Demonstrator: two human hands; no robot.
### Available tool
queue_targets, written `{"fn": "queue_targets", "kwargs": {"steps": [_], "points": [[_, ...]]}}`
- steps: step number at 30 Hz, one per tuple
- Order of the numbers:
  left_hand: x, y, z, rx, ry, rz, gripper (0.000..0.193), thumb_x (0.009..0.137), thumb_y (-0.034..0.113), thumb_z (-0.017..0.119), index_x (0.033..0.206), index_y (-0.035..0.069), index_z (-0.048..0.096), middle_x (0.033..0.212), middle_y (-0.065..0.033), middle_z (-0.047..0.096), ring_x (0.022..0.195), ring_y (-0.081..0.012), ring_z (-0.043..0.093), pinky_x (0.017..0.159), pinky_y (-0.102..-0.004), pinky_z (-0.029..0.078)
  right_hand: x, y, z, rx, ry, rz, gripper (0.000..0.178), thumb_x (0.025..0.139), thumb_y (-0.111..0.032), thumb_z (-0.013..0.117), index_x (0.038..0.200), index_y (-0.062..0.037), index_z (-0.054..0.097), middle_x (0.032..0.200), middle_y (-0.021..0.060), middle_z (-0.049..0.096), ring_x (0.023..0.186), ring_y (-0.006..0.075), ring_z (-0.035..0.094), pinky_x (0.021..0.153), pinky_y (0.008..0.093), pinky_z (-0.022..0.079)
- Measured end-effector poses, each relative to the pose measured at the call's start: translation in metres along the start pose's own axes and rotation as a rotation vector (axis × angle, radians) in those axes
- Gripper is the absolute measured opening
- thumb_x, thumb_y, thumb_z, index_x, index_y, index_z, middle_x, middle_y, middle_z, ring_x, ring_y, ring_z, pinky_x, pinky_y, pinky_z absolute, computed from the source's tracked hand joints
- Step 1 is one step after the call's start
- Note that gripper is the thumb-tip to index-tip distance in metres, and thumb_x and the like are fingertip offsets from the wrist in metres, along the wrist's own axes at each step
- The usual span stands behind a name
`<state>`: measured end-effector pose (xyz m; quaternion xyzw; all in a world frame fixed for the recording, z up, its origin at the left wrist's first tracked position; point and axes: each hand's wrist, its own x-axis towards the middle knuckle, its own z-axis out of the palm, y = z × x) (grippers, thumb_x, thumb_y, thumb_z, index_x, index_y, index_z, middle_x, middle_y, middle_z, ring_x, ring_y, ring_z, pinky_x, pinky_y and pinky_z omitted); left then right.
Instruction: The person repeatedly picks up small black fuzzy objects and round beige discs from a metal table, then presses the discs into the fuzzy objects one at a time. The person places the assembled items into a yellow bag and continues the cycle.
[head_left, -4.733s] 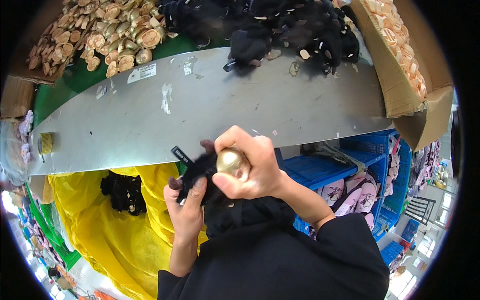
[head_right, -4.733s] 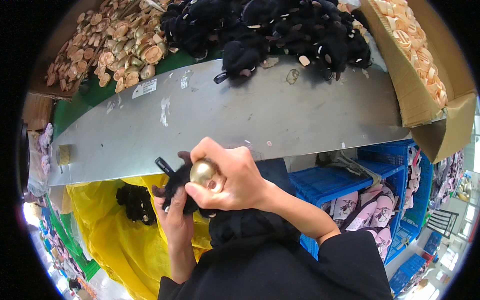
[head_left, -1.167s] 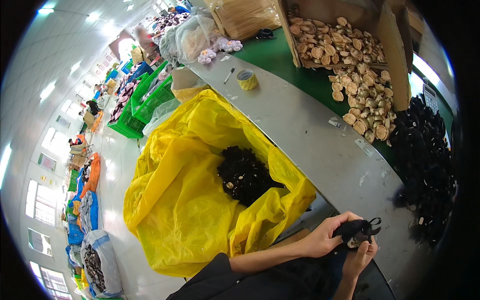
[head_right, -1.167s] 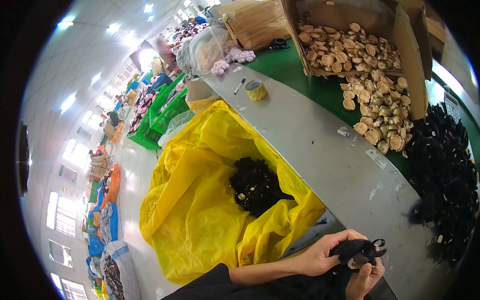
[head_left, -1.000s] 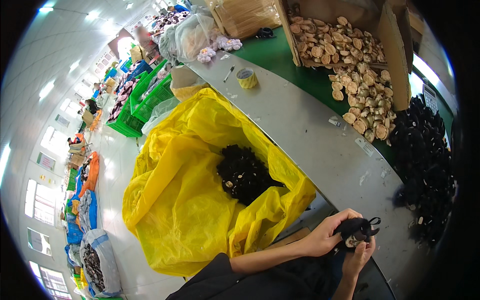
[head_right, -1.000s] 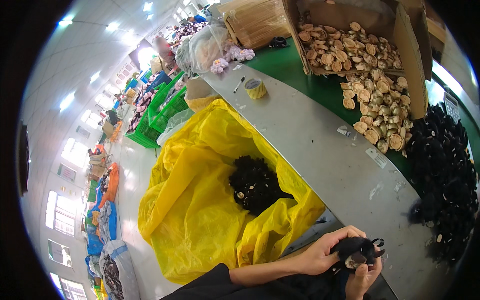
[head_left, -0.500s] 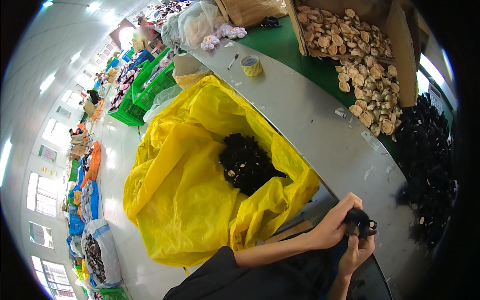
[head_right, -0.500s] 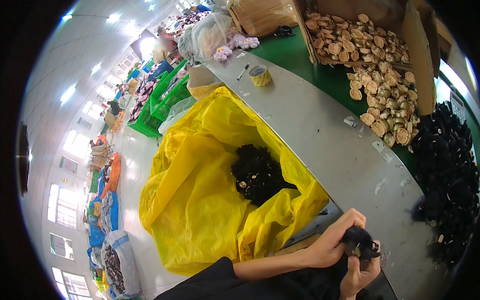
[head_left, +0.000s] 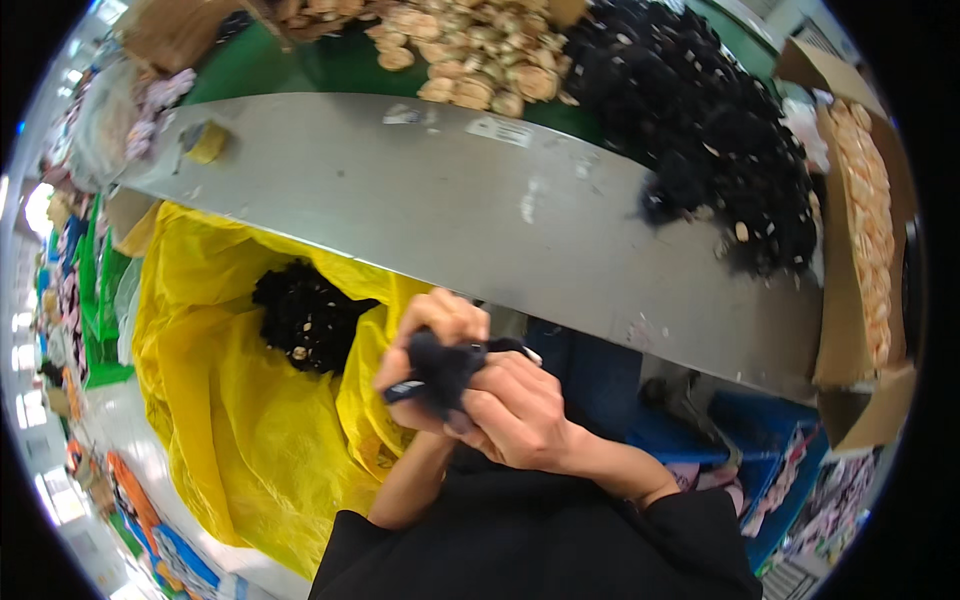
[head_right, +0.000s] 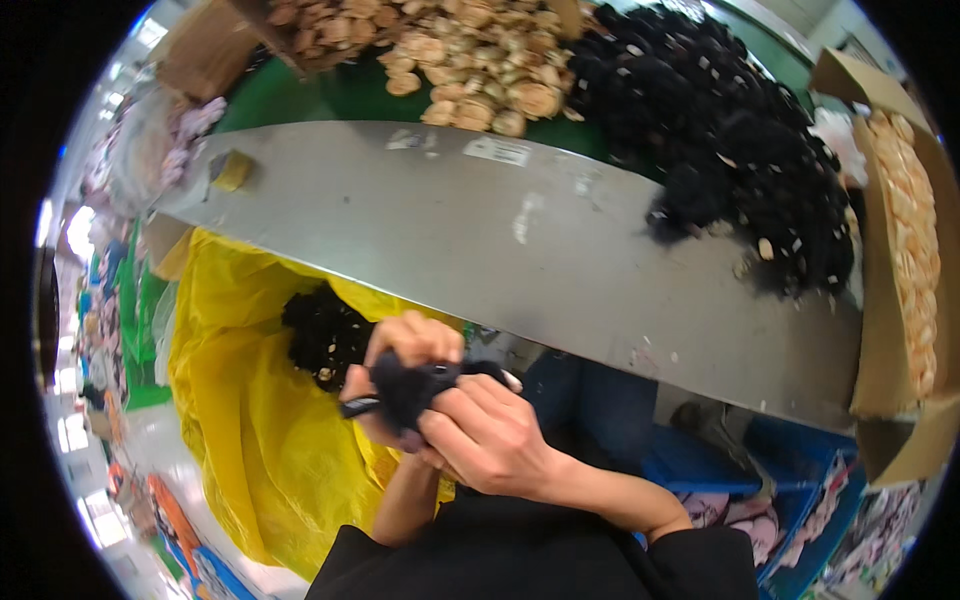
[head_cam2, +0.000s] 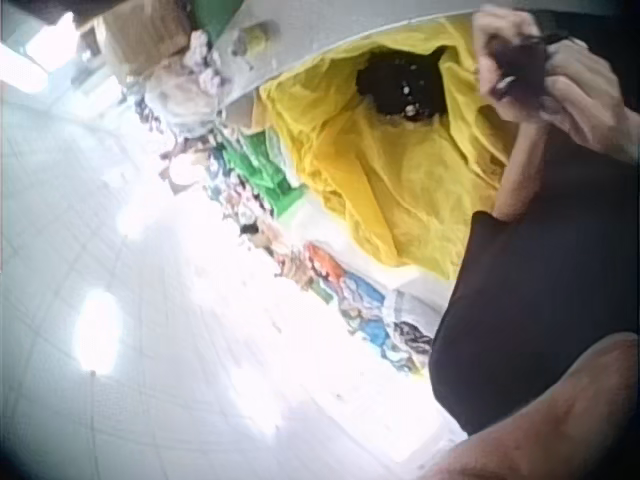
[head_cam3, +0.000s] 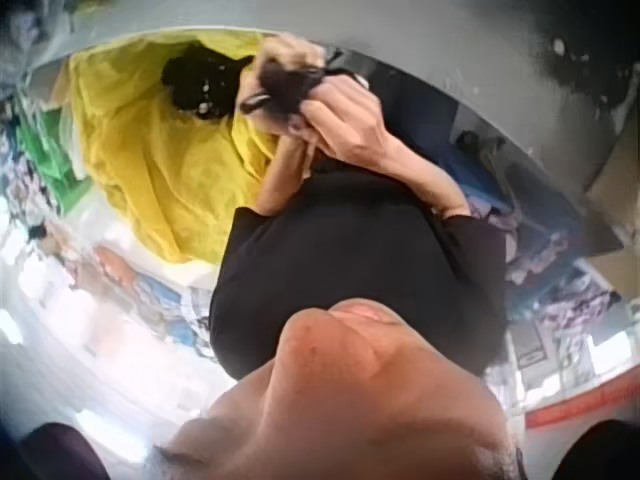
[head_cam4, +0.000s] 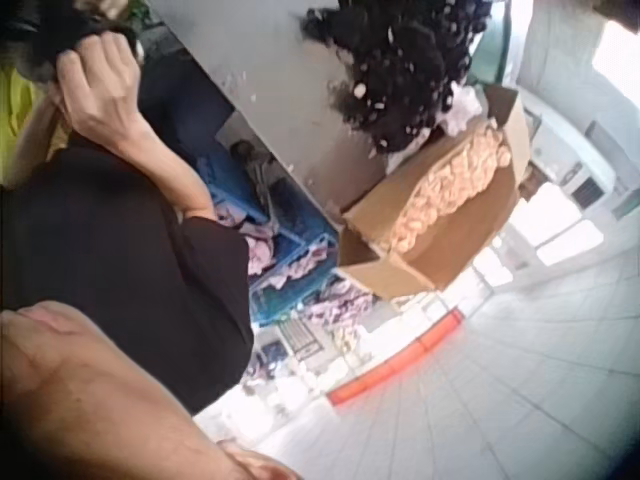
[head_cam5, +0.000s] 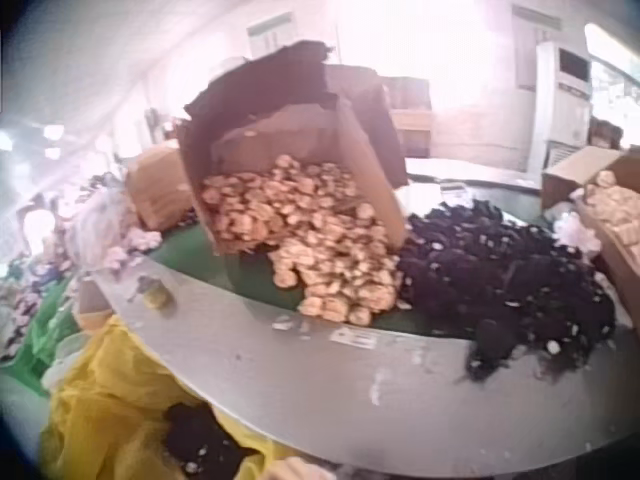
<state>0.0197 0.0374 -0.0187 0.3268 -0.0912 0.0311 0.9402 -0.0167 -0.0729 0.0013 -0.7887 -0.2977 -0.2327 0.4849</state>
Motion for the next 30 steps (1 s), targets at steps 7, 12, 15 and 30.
{"fn": "queue_targets", "kwargs": {"steps": [7, 12, 15, 30], "points": [[-0.007, 0.002, 0.007, 0.209, 0.007, 0.003, 0.056, 0.083, 0.061, 0.058, 0.083, 0.006, 0.045, 0.085, -0.0063, 0.041, 0.077, -0.0193, 0.042, 0.079, -0.0372, 0.041, -0.014, 0.003, -0.002, 0.078, 0.133, 0.114, 0.028, 0.07, 0.005, 0.078, 0.094, 0.0017, 0.064, 0.09, 0.0142, 0.06, 0.078, 0.0297, 0.063, 0.069, 0.0367, 0.056], [-0.012, 0.003, 0.009, 0.33, 0.018, 0.112, 0.055, 0.08, 0.058, 0.061, 0.085, 0.006, 0.046, 0.086, -0.0074, 0.043, 0.079, -0.0203, 0.043, 0.082, -0.0385, 0.042, -0.011, -0.004, -0.001, 0.165, 0.225, 0.367, 0.041, 0.067, 0.013, 0.076, 0.106, 0.0018, 0.068, 0.095, 0.0148, 0.065, 0.079, 0.029, 0.066, 0.067, 0.0332, 0.056], [-0.011, 0.002, 0.0, 0.286, -0.106, 0.092, 0.055, 0.08, 0.059, 0.063, 0.086, 0.007, 0.046, 0.085, -0.0072, 0.044, 0.079, -0.0204, 0.043, 0.081, -0.0383, 0.041, -0.012, 0.002, 0.0, 0.07, 0.249, 0.242, 0.034, 0.07, 0.008, 0.079, 0.102, -0.0016, 0.073, 0.089, 0.0112, 0.067, 0.07, 0.0225, 0.066, 0.058, 0.0282, 0.054], [-0.009, -0.006, 0.012, 0.134, 0.035, 0.104, 0.042, 0.088, 0.047, 0.059, 0.085, 0.008, 0.042, 0.078, -0.0035, 0.04, 0.071, -0.0165, 0.038, 0.073, -0.0347, 0.039, 0.001, 0.013, -0.001, 0.286, 0.149, 0.223, 0.011, 0.077, -0.007, 0.071, 0.082, -0.0028, 0.062, 0.078, 0.0126, 0.053, 0.067, 0.0281, 0.054, 0.057, 0.0373, 0.045]]}}
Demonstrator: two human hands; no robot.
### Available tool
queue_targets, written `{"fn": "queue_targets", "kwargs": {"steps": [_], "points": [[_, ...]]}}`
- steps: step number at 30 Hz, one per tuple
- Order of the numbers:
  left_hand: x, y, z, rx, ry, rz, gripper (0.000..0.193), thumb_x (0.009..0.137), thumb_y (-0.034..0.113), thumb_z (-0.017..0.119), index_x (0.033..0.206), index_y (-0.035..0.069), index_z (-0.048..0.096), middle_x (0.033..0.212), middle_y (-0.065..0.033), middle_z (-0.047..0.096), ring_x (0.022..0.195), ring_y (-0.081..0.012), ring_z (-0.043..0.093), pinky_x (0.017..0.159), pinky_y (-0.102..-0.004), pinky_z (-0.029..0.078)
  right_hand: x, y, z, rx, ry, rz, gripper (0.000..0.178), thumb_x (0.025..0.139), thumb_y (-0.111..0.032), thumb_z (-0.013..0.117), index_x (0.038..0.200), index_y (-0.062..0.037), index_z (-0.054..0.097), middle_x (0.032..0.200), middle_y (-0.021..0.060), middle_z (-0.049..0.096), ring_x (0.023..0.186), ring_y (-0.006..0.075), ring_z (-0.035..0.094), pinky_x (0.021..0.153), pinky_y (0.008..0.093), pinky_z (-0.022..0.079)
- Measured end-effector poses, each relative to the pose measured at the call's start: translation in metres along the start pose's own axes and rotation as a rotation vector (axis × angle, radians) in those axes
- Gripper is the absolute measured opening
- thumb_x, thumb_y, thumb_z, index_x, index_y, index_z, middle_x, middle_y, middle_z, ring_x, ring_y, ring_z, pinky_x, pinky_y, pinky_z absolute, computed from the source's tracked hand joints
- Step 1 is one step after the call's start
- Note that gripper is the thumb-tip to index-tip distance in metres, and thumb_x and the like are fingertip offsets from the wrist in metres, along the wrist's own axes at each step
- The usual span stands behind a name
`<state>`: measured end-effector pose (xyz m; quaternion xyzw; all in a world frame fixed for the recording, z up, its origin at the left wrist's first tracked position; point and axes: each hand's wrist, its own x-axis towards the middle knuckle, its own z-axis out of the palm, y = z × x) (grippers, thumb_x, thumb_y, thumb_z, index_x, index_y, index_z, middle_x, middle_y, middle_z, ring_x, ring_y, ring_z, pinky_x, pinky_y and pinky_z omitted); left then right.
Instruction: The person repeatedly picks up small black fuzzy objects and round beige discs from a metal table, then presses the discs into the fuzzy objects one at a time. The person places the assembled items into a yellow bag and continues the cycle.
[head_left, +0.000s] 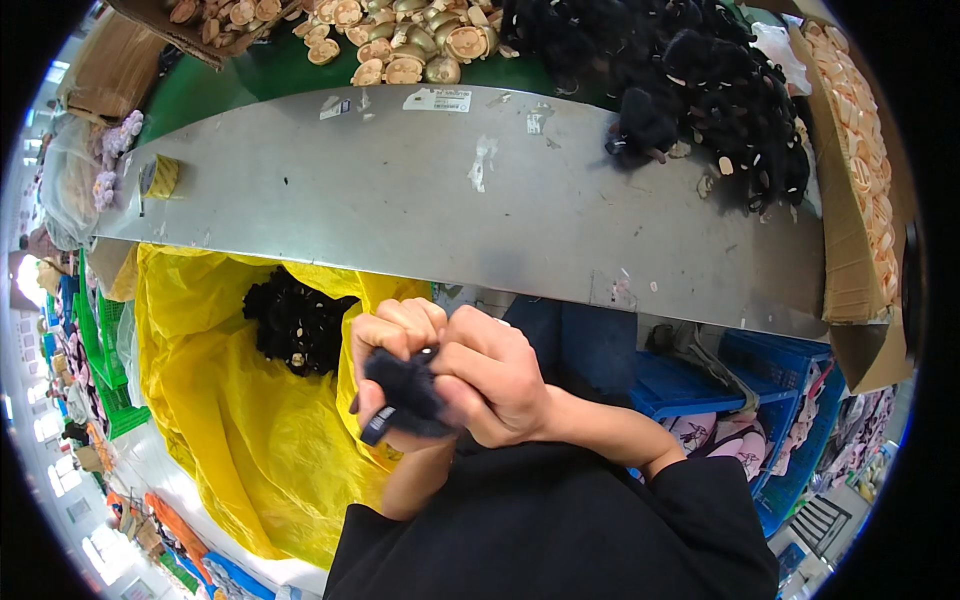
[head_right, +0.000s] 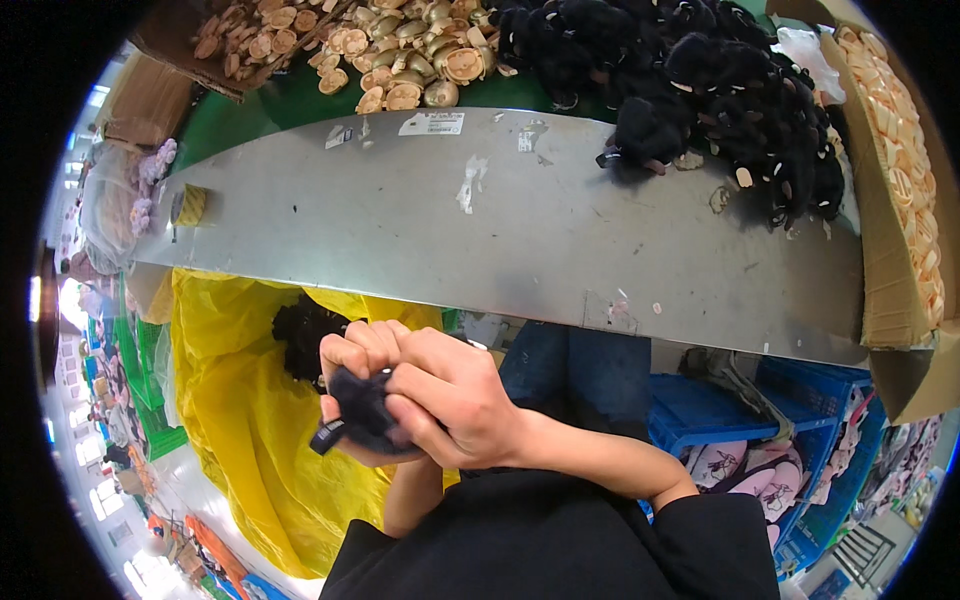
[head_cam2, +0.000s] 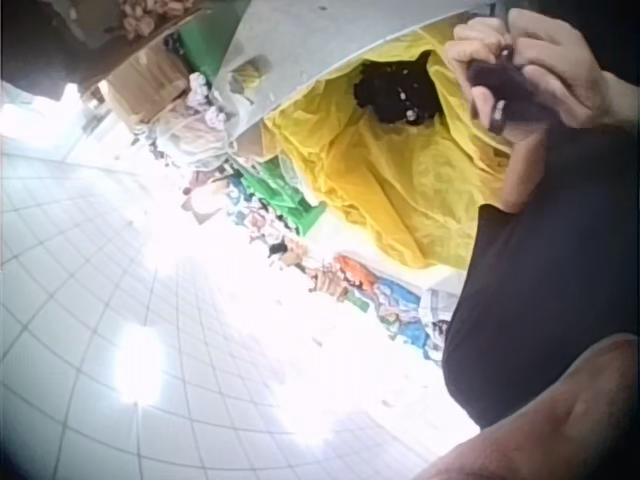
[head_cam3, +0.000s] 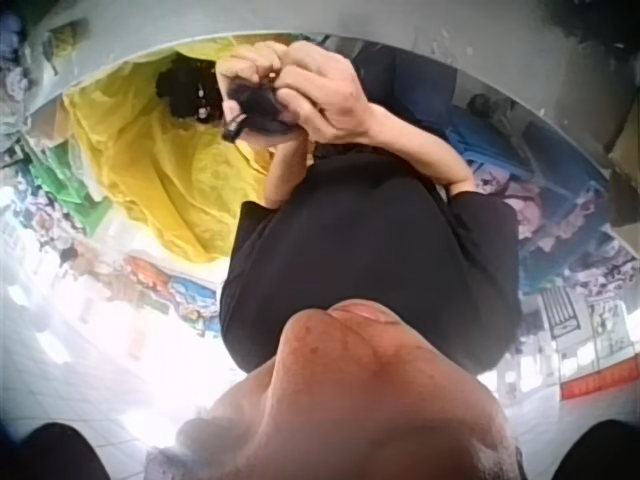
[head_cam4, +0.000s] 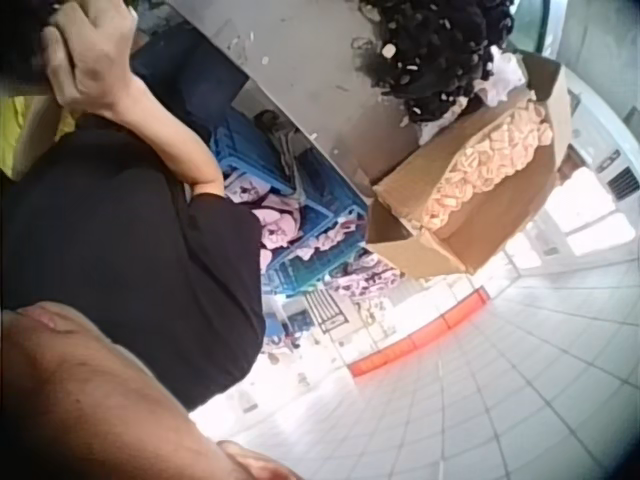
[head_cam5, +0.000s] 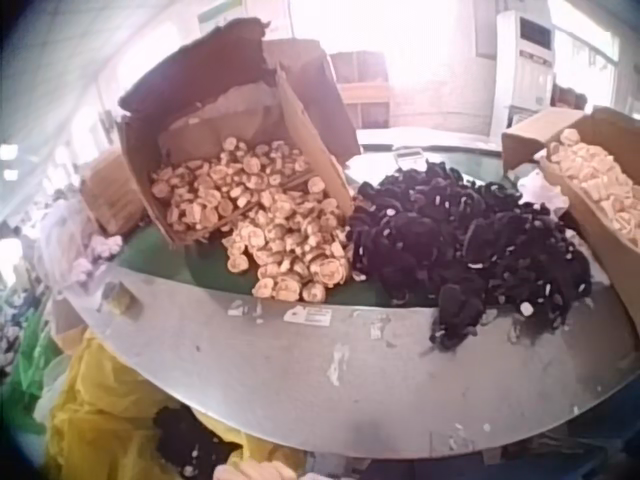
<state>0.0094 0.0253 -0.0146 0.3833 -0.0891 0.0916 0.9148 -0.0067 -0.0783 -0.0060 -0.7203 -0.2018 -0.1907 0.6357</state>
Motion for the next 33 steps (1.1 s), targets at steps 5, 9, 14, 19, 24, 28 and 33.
{"fn": "queue_targets", "kwargs": {"steps": [5, 9, 14, 19, 24, 28, 33], "points": [[0.0, -0.013, 0.009, 0.245, -0.123, 0.117, 0.043, 0.101, 0.044, 0.045, 0.074, 0.01, 0.041, 0.07, -0.0014, 0.042, 0.065, -0.0143, 0.035, 0.064, -0.0323, 0.034, 0.012, -0.006, 0.0, 0.005, 0.328, -0.139, 0.029, 0.083, -0.023, 0.069, 0.067, -0.001, 0.057, 0.077, 0.0123, 0.054, 0.054, 0.0208, 0.047, 0.047, 0.0319, 0.039], [-0.008, -0.026, 0.018, 0.295, -0.07, 0.075, 0.043, 0.101, 0.043, 0.049, 0.074, 0.011, 0.041, 0.069, 0.001, 0.042, 0.066, -0.0138, 0.039, 0.066, -0.0316, 0.035, 0.01, -0.003, -0.018, 0.071, 0.259, -0.039, 0.022, 0.084, -0.01, 0.062, 0.065, -0.0011, 0.055, 0.062, 0.0095, 0.047, 0.048, 0.0226, 0.044, 0.046, 0.0331, 0.037], [-0.015, -0.019, 0.021, 0.477, -0.352, 0.066, 0.027, 0.089, 0.018, 0.074, 0.094, 0.007, 0.049, 0.093, -0.0066, 0.048, 0.084, -0.0193, 0.053, 0.086, -0.0396, 0.047, 0.001, 0.0, -0.048, 0.042, 0.318, -0.061, 0.027, 0.084, -0.001, 0.057, 0.058, -0.0003, 0.047, 0.054, 0.0074, 0.039, 0.043, 0.0213, 0.034, 0.042, 0.0337, 0.027], [-0.04, -0.021, 0.031, 0.473, -0.219, -0.044, 0.041, 0.086, 0.021, 0.079, 0.113, 0.007, 0.05, 0.117, -0.008, 0.047, 0.104, -0.0178, 0.053, 0.094, -0.0356, 0.044, 0.01, 0.005, -0.053, -0.037, 0.404, -0.118, 0.029, 0.085, 0.0, 0.056, 0.058, -0.0005, 0.048, 0.053, 0.0062, 0.038, 0.042, 0.0201, 0.033, 0.04, 0.0328, 0.024], [-0.053, -0.025, 0.047, 0.511, -0.152, -0.022, 0.04, 0.094, 0.026, 0.07, 0.119, 0.002, 0.052, 0.118, -0.0066, 0.049, 0.111, -0.0161, 0.051, 0.098, -0.0323, 0.041, 0.019, 0.002, -0.065, -0.076, 0.468, -0.198, 0.035, 0.091, -0.003, 0.053, 0.057, -0.0012, 0.044, 0.053, 0.0057, 0.038, 0.043, 0.0185, 0.034, 0.041, 0.0324, 0.026], [-0.053, -0.021, 0.051, 0.54, -0.15, -0.015, 0.033, 0.094, 0.026, 0.067, 0.113, 0.001, 0.057, 0.116, -0.0073, 0.049, 0.112, -0.0173, 0.051, 0.098, -0.0333, 0.04, 0.024, 0.002, -0.058, -0.052, 0.564, -0.256, 0.045, 0.099, -0.01, 0.049, 0.057, -0.0005, 0.039, 0.054, 0.0068, 0.041, 0.046, 0.017, 0.035, 0.046, 0.0311, 0.032], [-0.012, 0.012, 0.049, 0.719, -0.5, 0.113, 0.028, 0.079, 0.016, 0.079, 0.087, 0.007, 0.054, 0.12, -0.0184, 0.049, 0.116, -0.0329, 0.053, 0.1, -0.0437, 0.044, 0.008, -0.004, -0.053, 0.256, 0.507, -0.141, 0.036, 0.096, -0.005, 0.053, 0.06, -0.0024, 0.047, 0.053, 0.008, 0.047, 0.042, 0.022, 0.045, 0.041, 0.0324, 0.035]]}}
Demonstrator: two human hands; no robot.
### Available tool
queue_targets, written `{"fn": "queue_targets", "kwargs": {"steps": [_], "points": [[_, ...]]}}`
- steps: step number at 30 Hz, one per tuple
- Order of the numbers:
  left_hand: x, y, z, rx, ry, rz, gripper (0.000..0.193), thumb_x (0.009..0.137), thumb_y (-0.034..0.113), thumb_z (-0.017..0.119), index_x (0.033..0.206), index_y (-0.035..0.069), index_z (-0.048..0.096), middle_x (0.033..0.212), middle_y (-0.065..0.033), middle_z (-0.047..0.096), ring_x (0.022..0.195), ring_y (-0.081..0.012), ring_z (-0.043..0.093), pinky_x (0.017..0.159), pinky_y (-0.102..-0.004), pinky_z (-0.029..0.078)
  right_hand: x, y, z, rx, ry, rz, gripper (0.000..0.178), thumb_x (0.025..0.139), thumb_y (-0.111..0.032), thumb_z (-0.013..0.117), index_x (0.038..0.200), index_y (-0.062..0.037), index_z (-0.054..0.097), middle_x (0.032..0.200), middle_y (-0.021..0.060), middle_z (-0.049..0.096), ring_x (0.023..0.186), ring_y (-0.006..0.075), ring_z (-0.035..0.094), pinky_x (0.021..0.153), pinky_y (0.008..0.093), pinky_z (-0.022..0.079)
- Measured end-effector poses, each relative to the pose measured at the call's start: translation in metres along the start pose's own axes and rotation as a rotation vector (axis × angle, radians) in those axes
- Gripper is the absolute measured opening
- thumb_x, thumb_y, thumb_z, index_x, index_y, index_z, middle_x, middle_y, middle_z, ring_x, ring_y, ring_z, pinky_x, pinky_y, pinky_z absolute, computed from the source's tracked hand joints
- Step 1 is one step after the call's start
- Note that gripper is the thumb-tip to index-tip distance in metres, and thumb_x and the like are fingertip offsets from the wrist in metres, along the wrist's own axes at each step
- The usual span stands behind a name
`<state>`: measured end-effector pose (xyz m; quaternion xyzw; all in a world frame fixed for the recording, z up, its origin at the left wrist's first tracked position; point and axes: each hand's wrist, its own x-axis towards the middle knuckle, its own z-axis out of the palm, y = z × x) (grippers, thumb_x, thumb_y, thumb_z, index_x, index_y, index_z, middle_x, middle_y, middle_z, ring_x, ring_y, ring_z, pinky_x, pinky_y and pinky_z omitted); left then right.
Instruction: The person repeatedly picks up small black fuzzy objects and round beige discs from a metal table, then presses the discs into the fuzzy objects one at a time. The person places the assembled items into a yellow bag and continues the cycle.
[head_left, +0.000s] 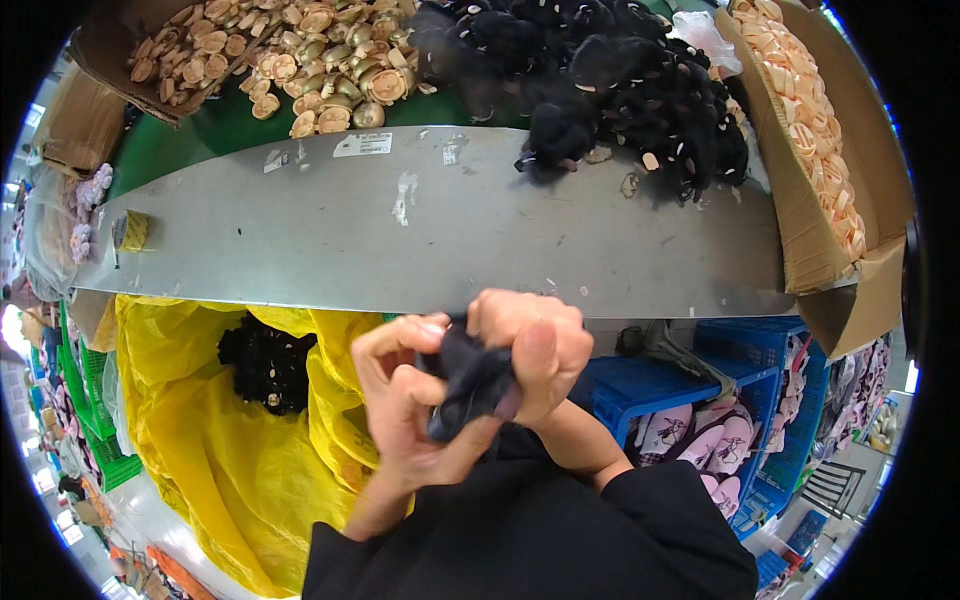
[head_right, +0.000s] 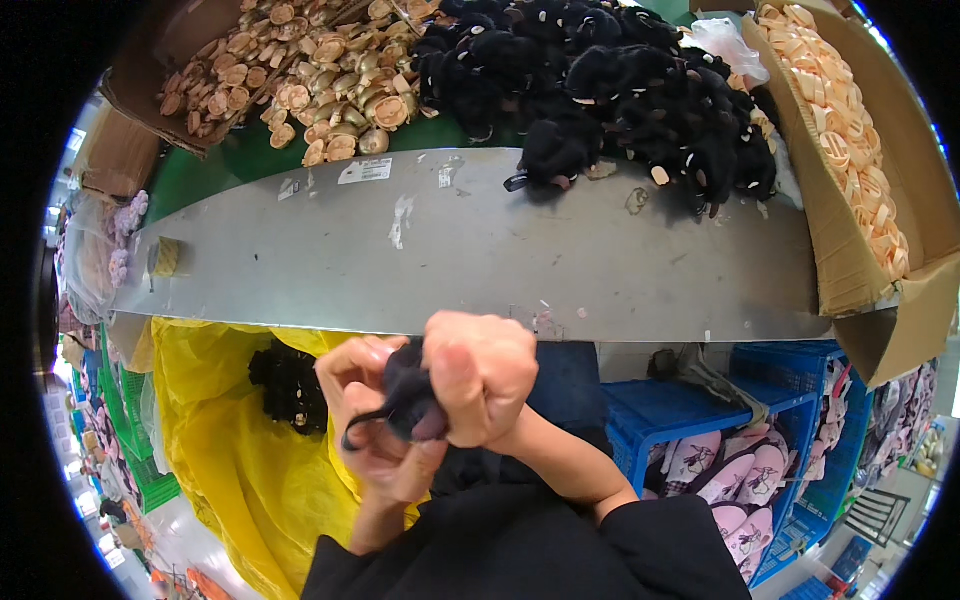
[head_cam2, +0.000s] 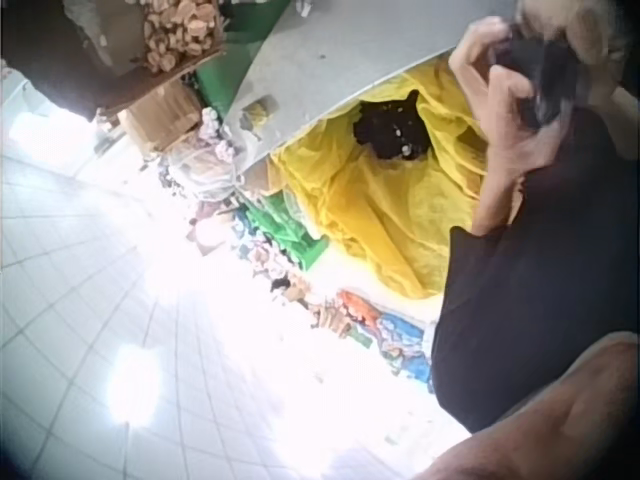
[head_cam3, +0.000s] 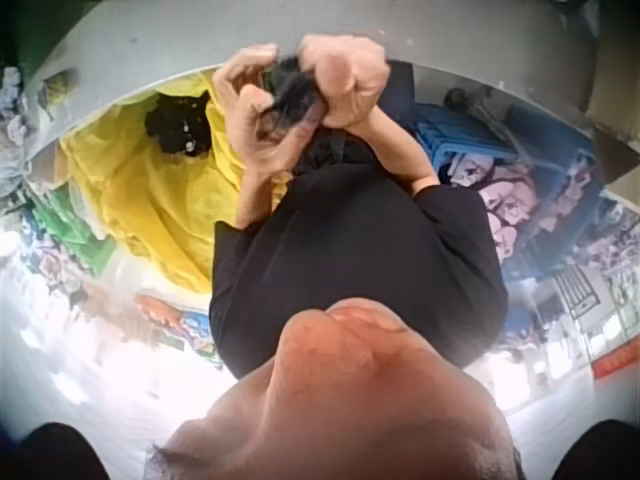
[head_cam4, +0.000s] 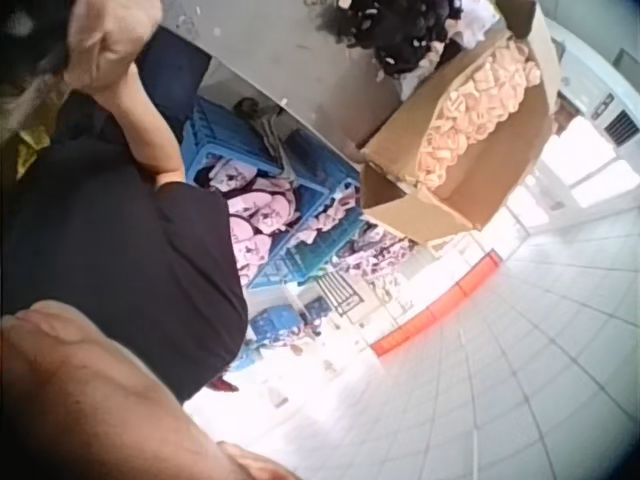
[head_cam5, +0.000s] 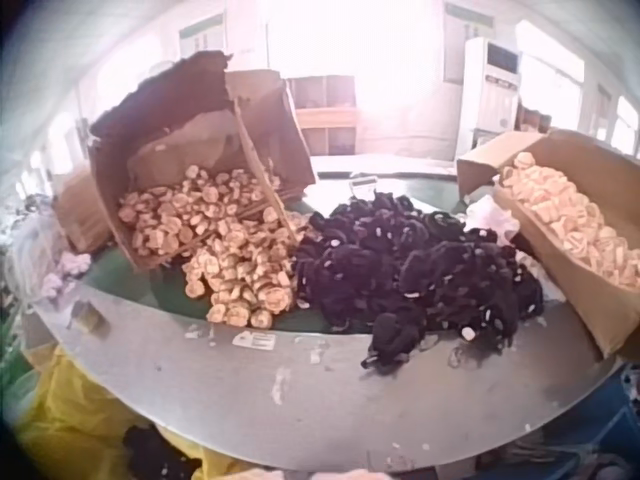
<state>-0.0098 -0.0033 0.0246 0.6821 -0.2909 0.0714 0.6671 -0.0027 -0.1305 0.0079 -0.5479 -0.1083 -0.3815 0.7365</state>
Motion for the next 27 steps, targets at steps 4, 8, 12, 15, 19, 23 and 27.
{"fn": "queue_targets", "kwargs": {"steps": [4, 8, 12, 15, 19, 23, 27], "points": [[0.013, 0.01, -0.028, -0.017, -0.215, -0.006, 0.034, 0.068, 0.0, 0.081, 0.079, 0.007, 0.05, 0.12, -0.0236, 0.061, 0.105, -0.0344, 0.065, 0.087, -0.041, 0.054, 0.0, -0.024, -0.008, -0.149, -0.289, 0.114, 0.042, 0.103, -0.028, 0.055, 0.068, -0.0041, 0.051, 0.063, 0.0082, 0.047, 0.046, 0.0262, 0.045, 0.043, 0.0352, 0.034], [0.009, 0.032, -0.033, 0.053, -0.328, -0.023, 0.039, 0.063, -0.006, 0.083, 0.085, 0.006, 0.053, 0.109, -0.021, 0.065, 0.096, -0.0339, 0.066, 0.083, -0.0407, 0.054, -0.01, -0.03, -0.035, 0.236, -0.476, 0.341, 0.043, 0.095, -0.04, 0.07, 0.08, -0.0012, 0.058, 0.071, 0.01, 0.054, 0.058, 0.0258, 0.053, 0.053, 0.0314, 0.042], [0.004, 0.046, -0.034, 0.087, -0.307, -0.082, 0.04, 0.065, -0.007, 0.083, 0.088, 0.005, 0.054, 0.108, -0.0203, 0.064, 0.095, -0.0337, 0.066, 0.083, -0.0399, 0.054, -0.005, -0.043, -0.044, 0.248, -0.615, 0.405, 0.03, 0.08, -0.014, 0.084, 0.092, 0.0011, 0.062, 0.086, 0.0118, 0.06, 0.076, 0.0278, 0.059, 0.067, 0.033, 0.048], [0.003, 0.046, -0.033, 0.166, -0.257, -0.023, 0.04, 0.066, -0.007, 0.083, 0.09, 0.005, 0.053, 0.108, -0.0202, 0.064, 0.094, -0.0331, 0.067, 0.083, -0.0394, 0.054, 0.001, -0.043, -0.044, 0.215, -0.633, 0.352, 0.03, 0.075, -0.007, 0.084, 0.094, 0.0011, 0.063, 0.089, 0.0125, 0.06, 0.078, 0.0282, 0.059, 0.068, 0.0339, 0.049], [0.001, 0.035, -0.027, 0.212, -0.211, 0.03, 0.041, 0.068, -0.007, 0.082, 0.092, 0.006, 0.052, 0.111, -0.0194, 0.062, 0.097, -0.0332, 0.066, 0.083, -0.0393, 0.056, -0.004, -0.042, -0.045, 0.045, -0.565, 0.261, 0.021, 0.08, -0.005, 0.08, 0.091, 0.0026, 0.065, 0.089, 0.0146, 0.063, 0.075, 0.0252, 0.061, 0.065, 0.0319, 0.05], [-0.008, 0.028, -0.012, 0.239, -0.058, 0.088, 0.04, 0.07, -0.007, 0.081, 0.091, 0.007, 0.05, 0.114, -0.0193, 0.059, 0.098, -0.0331, 0.065, 0.082, -0.0408, 0.057, -0.014, -0.039, -0.041, -0.097, -0.428, 0.119, 0.019, 0.084, -0.007, 0.08, 0.09, 0.0032, 0.065, 0.088, 0.0159, 0.064, 0.072, 0.0223, 0.06, 0.062, 0.031, 0.049], [-0.004, 0.026, -0.003, 0.327, 0.092, 0.211, 0.04, 0.072, -0.007, 0.08, 0.092, 0.007, 0.049, 0.107, -0.015, 0.057, 0.091, -0.0306, 0.064, 0.075, -0.0391, 0.057, -0.012, -0.039, -0.03, -0.257, -0.278, -0.032, 0.026, 0.067, 0.002, 0.082, 0.089, 0.0004, 0.069, 0.088, 0.0147, 0.067, 0.07, 0.025, 0.066, 0.062, 0.0298, 0.054]]}}
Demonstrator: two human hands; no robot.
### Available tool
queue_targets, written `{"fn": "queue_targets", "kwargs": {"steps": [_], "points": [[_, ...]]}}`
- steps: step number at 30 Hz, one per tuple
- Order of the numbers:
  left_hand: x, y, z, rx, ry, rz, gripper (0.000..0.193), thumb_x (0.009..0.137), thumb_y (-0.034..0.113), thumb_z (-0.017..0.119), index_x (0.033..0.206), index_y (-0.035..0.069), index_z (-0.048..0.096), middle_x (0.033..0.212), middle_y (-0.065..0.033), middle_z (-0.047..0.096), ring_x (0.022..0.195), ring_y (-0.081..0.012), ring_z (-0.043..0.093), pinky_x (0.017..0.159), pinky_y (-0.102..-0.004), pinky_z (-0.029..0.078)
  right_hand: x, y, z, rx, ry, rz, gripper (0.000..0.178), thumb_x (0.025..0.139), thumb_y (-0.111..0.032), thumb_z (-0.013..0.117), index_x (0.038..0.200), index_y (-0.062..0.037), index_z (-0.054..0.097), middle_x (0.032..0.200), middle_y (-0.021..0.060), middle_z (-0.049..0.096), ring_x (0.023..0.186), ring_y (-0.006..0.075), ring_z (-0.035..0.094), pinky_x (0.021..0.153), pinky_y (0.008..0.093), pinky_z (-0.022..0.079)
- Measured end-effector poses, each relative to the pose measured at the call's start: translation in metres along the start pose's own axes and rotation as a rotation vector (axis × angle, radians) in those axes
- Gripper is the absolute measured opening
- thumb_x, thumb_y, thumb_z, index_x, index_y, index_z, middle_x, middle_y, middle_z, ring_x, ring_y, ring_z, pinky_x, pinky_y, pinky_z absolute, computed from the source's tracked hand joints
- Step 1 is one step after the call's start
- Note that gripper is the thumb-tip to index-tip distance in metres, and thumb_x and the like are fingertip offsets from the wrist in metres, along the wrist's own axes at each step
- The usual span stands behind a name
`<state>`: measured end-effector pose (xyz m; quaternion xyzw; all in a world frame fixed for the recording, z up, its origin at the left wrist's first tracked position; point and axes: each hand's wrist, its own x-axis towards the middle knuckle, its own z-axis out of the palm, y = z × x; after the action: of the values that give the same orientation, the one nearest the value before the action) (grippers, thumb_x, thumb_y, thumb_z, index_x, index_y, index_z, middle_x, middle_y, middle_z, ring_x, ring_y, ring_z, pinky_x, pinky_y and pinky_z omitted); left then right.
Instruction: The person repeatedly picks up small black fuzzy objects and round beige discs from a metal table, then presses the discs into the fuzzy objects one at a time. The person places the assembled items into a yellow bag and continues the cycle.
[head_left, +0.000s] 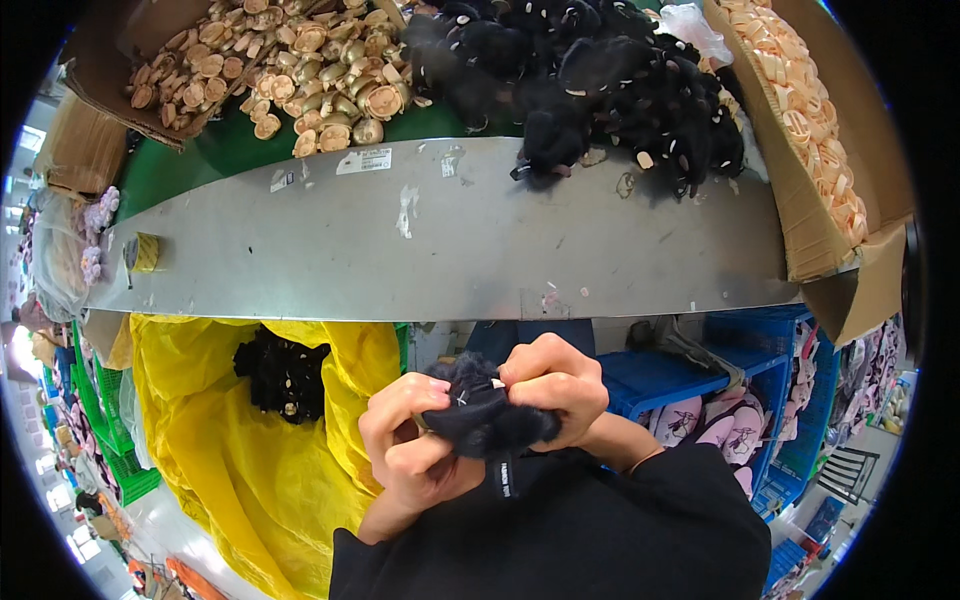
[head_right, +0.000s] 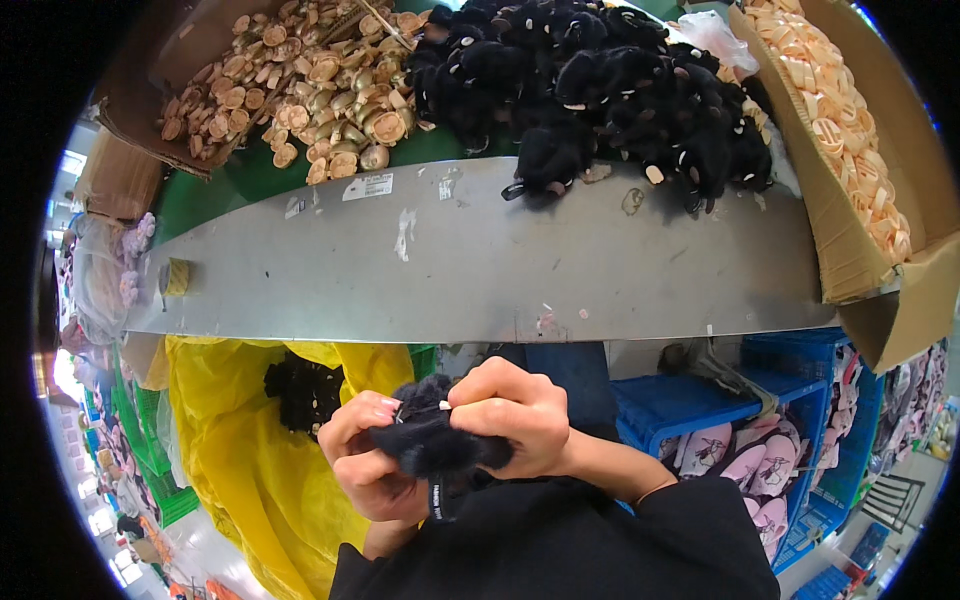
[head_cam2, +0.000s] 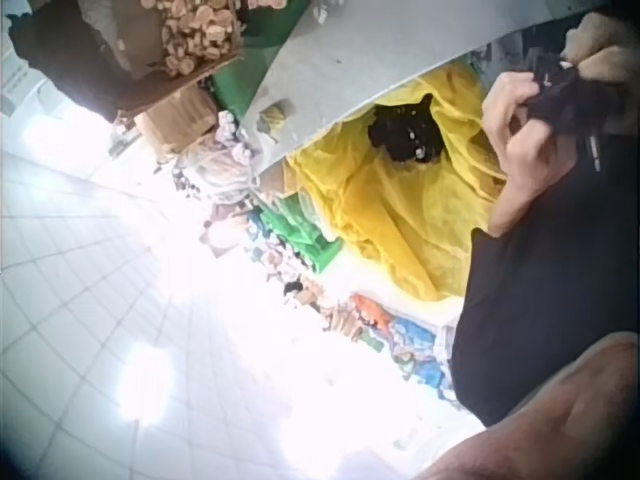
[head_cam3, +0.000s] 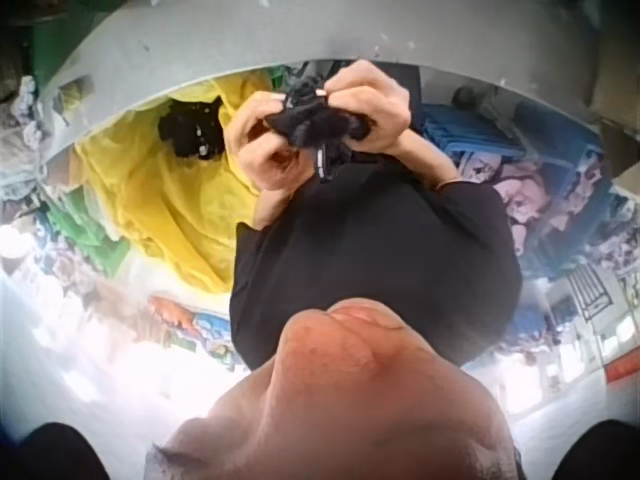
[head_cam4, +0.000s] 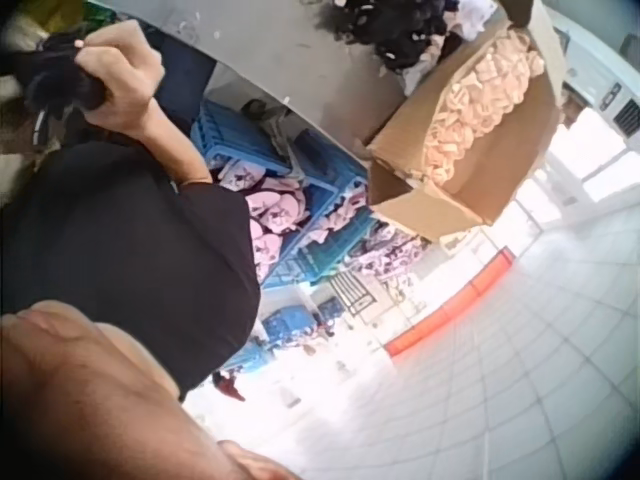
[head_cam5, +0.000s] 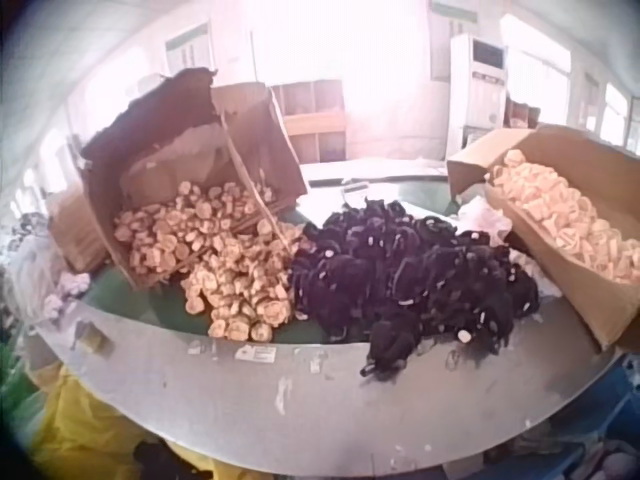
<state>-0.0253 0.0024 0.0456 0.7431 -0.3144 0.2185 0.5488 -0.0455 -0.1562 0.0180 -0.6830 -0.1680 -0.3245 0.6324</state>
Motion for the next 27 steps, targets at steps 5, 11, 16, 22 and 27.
{"fn": "queue_targets", "kwargs": {"steps": [5, 11, 16, 22, 27], "points": [[0.004, -0.02, 0.017, 0.058, 0.282, 0.17, 0.054, 0.082, 0.022, 0.085, 0.11, 0.005, 0.041, 0.105, -0.0207, 0.057, 0.081, -0.0283, 0.063, 0.071, -0.0393, 0.059, -0.002, 0.007, 0.017, -0.032, 0.008, -0.173, 0.032, 0.073, -0.017, 0.085, 0.089, 0.0041, 0.067, 0.09, 0.0184, 0.068, 0.068, 0.0309, 0.066, 0.061, 0.0332, 0.056], [0.009, -0.022, 0.011, -0.02, -0.007, -0.176, 0.048, 0.08, 0.014, 0.082, 0.116, -0.01, 0.063, 0.114, -0.0242, 0.064, 0.101, -0.0354, 0.069, 0.091, -0.0411, 0.057, 0.004, 0.014, 0.011, -0.15, 0.008, 0.076, 0.056, 0.072, -0.031, 0.087, 0.106, -0.0009, 0.055, 0.105, 0.0174, 0.06, 0.095, 0.0336, 0.061, 0.088, 0.0418, 0.052], [-0.002, -0.029, 0.005, -0.086, -0.217, -0.289, 0.032, 0.079, 0.003, 0.081, 0.107, -0.005, 0.069, 0.103, -0.0194, 0.069, 0.095, -0.0314, 0.07, 0.084, -0.0359, 0.057, -0.001, 0.019, -0.002, 0.201, 0.157, 0.623, 0.041, 0.08, -0.016, 0.08, 0.107, -0.0031, 0.052, 0.093, 0.0021, 0.053, 0.082, 0.0078, 0.048, 0.071, 0.0241, 0.044], [0.006, -0.035, 0.006, -0.465, -0.241, -0.628, 0.019, 0.083, 0.004, 0.082, 0.088, -0.001, 0.064, 0.085, -0.0062, 0.059, 0.073, -0.015, 0.053, 0.066, -0.0257, 0.043, -0.007, 0.012, 0.0, 0.576, -0.007, 0.987, 0.061, 0.093, -0.024, 0.063, 0.14, -0.0018, 0.033, 0.12, 0.0065, 0.047, 0.109, 0.013, 0.045, 0.1, 0.0297, 0.04], [0.005, -0.042, 0.003, -0.599, -0.235, -0.797, 0.017, 0.087, 0.005, 0.08, 0.085, -0.001, 0.064, 0.086, -0.0029, 0.056, 0.077, -0.0104, 0.05, 0.068, -0.0224, 0.04, -0.011, 0.013, -0.005, 0.455, -0.165, 0.91, 0.066, 0.085, -0.015, 0.062, 0.143, -0.0042, 0.031, 0.115, 0.0091, 0.05, 0.103, 0.0153, 0.05, 0.093, 0.0312, 0.044]]}}
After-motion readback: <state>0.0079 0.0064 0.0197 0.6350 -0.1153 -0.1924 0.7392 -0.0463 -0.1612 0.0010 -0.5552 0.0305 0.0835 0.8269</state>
